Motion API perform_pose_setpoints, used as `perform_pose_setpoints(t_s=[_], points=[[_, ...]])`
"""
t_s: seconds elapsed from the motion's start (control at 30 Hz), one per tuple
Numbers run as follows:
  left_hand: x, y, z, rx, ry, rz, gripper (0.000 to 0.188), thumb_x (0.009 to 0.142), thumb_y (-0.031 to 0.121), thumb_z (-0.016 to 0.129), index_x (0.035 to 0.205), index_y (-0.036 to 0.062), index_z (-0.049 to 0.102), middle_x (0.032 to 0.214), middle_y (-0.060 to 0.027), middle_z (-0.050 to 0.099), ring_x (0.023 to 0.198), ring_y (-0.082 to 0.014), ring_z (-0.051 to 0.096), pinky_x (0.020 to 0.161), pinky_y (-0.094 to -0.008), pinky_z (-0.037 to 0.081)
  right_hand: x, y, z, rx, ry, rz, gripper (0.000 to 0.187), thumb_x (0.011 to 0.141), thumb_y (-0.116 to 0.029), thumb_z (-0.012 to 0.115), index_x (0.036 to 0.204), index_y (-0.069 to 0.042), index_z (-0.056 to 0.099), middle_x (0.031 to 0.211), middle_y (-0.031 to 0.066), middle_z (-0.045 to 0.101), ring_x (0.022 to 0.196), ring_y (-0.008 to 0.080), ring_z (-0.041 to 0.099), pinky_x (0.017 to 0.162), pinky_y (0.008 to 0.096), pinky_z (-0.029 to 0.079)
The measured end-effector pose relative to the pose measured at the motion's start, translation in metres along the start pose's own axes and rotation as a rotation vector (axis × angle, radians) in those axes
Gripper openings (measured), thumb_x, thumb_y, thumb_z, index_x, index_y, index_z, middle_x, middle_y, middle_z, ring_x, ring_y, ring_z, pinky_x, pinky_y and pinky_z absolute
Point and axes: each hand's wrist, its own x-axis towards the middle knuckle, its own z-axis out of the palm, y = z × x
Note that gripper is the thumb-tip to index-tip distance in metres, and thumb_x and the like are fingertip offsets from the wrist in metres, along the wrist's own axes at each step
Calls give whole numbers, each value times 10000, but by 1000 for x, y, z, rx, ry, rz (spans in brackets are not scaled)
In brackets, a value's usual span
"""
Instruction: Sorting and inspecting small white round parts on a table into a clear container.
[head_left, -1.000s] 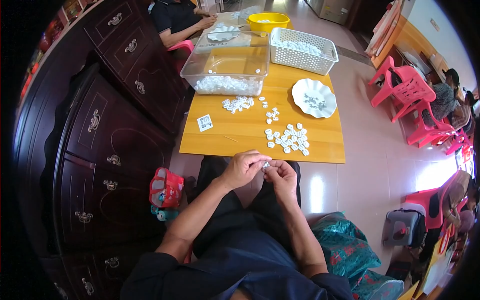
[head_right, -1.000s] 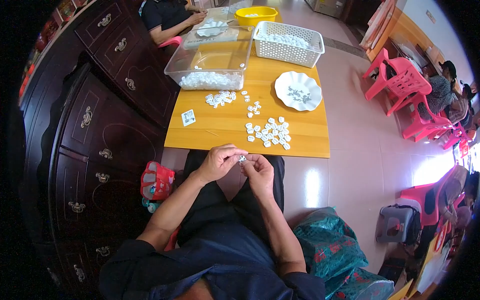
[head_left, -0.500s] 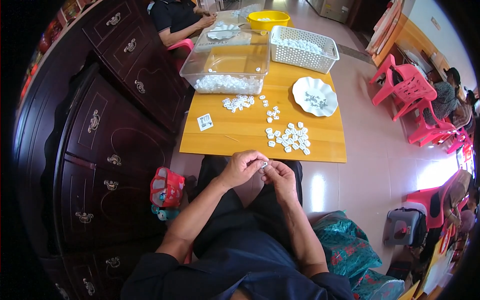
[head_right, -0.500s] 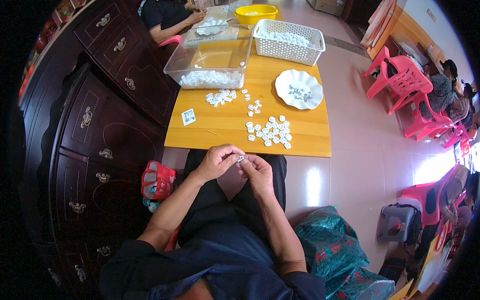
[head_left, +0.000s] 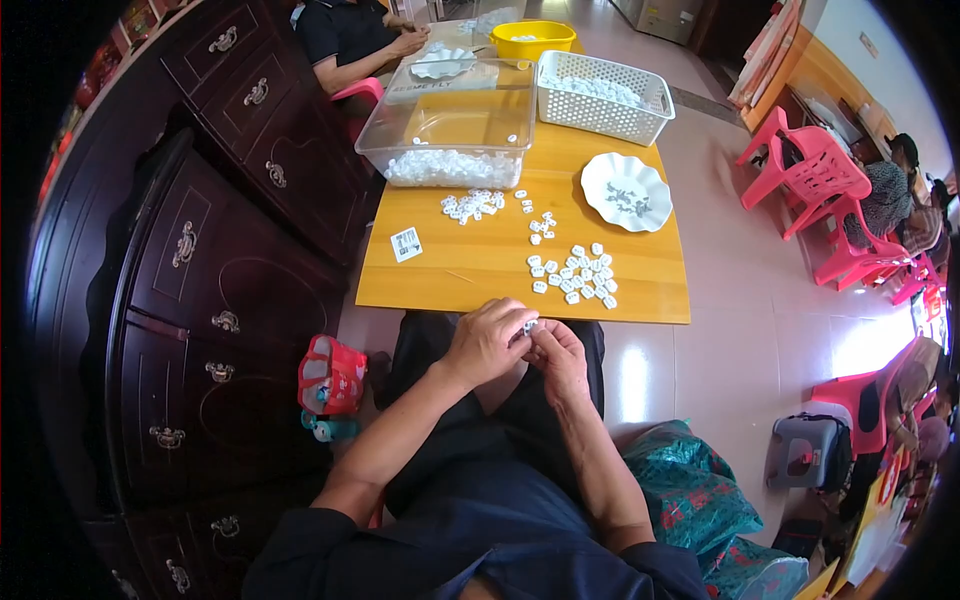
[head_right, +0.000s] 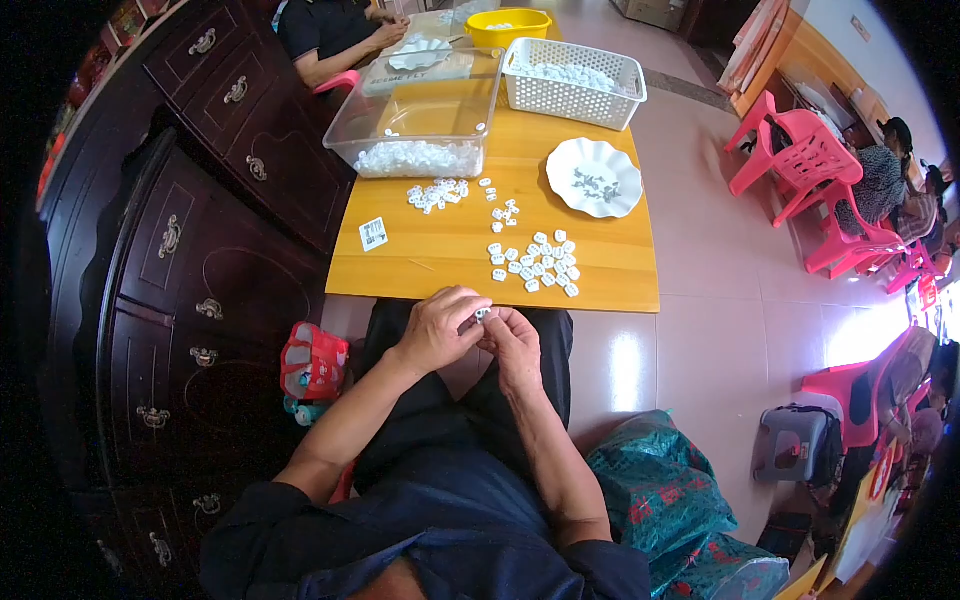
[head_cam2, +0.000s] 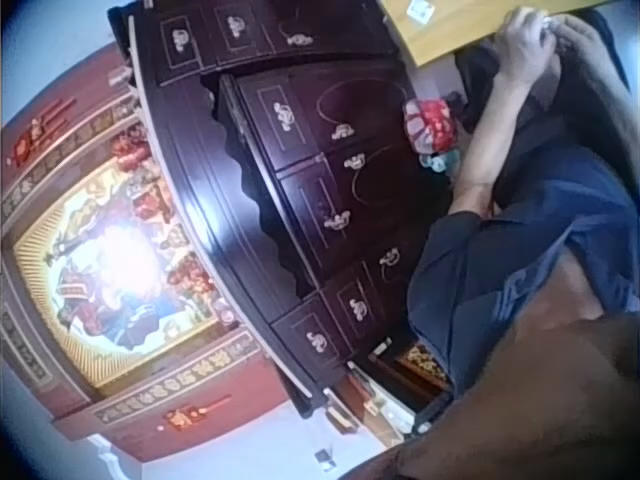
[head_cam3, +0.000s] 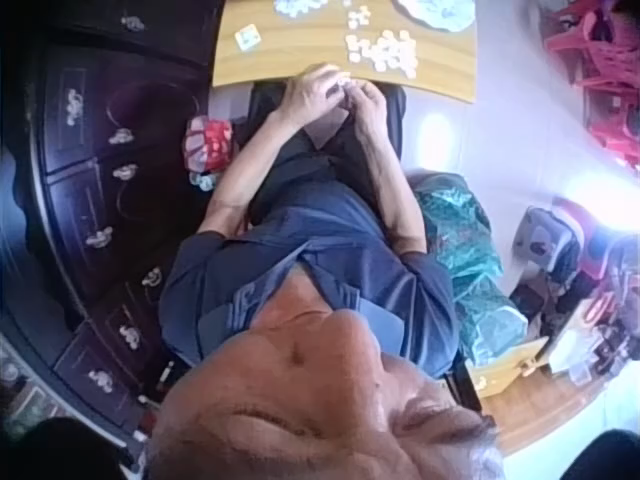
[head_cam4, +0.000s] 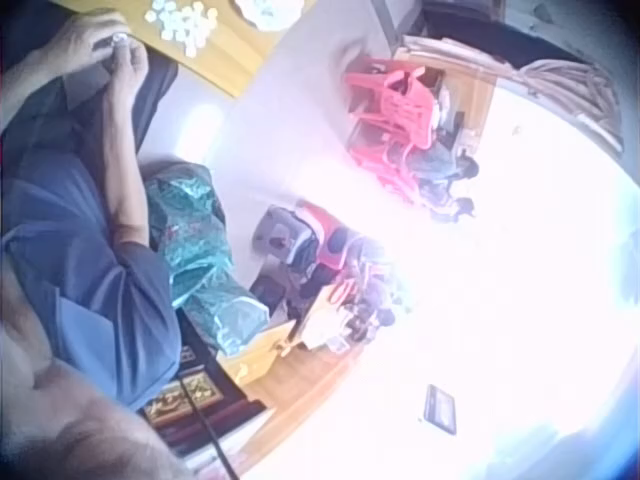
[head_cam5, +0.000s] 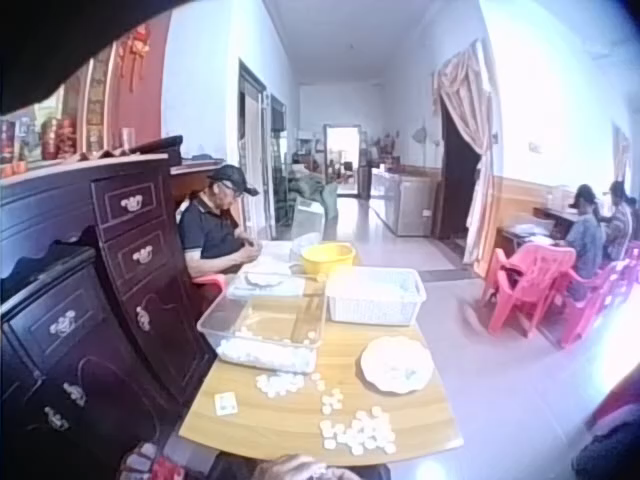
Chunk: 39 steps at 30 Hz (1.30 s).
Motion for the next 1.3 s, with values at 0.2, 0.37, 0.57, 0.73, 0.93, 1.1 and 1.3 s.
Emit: perform_pose_setpoints(t_s=[0.2,0.37,0.57,0.73,0.93,1.1,1.3], points=[[-3,2,1,-76,-6,-66,258,778,92,752,1025,43,697,975,-99,678,918,-292,673,782,-386,556,2,-5,-3,162,51,249,279,1055,-256,470,1128,-43,634,1024,78,709,892,179,683,854,333,546],[-3,2,3,-54,7,-61,263,781,80,748,1037,44,698,976,-95,677,919,-288,672,788,-384,556,4,-3,-15,294,-41,285,322,1067,-281,440,1171,-37,621,1061,115,714,975,229,695,904,380,543],[-4,0,7,-64,6,-68,246,785,80,745,1025,44,708,980,-90,678,919,-280,673,789,-379,556,5,-3,-16,281,-32,266,325,1068,-283,449,1168,-28,622,1060,126,712,965,232,697,906,382,544],[-3,-1,9,-74,12,-70,225,786,87,745,1006,47,718,973,-86,681,913,-275,676,786,-373,555,5,-3,-16,272,-17,265,321,1067,-280,454,1162,-25,623,1050,126,712,950,231,701,898,382,548],[-2,-3,11,-81,22,-51,218,779,80,743,994,51,722,951,-84,696,888,-274,679,776,-365,553,5,-2,-16,298,-5,266,304,1063,-274,465,1123,-25,628,1005,118,715,909,219,699,879,366,553],[-2,-5,14,-90,36,-21,197,771,69,744,965,39,727,941,-93,715,871,-273,683,773,-359,553,4,-1,-15,313,44,261,281,1060,-264,471,1075,-31,629,959,104,714,870,212,696,854,361,557],[-3,-7,21,-119,60,8,195,773,68,741,964,33,734,943,-100,721,859,-272,683,766,-357,552,3,0,-20,295,54,246,270,1058,-251,468,1075,-33,628,950,102,714,866,211,697,846,356,559]])
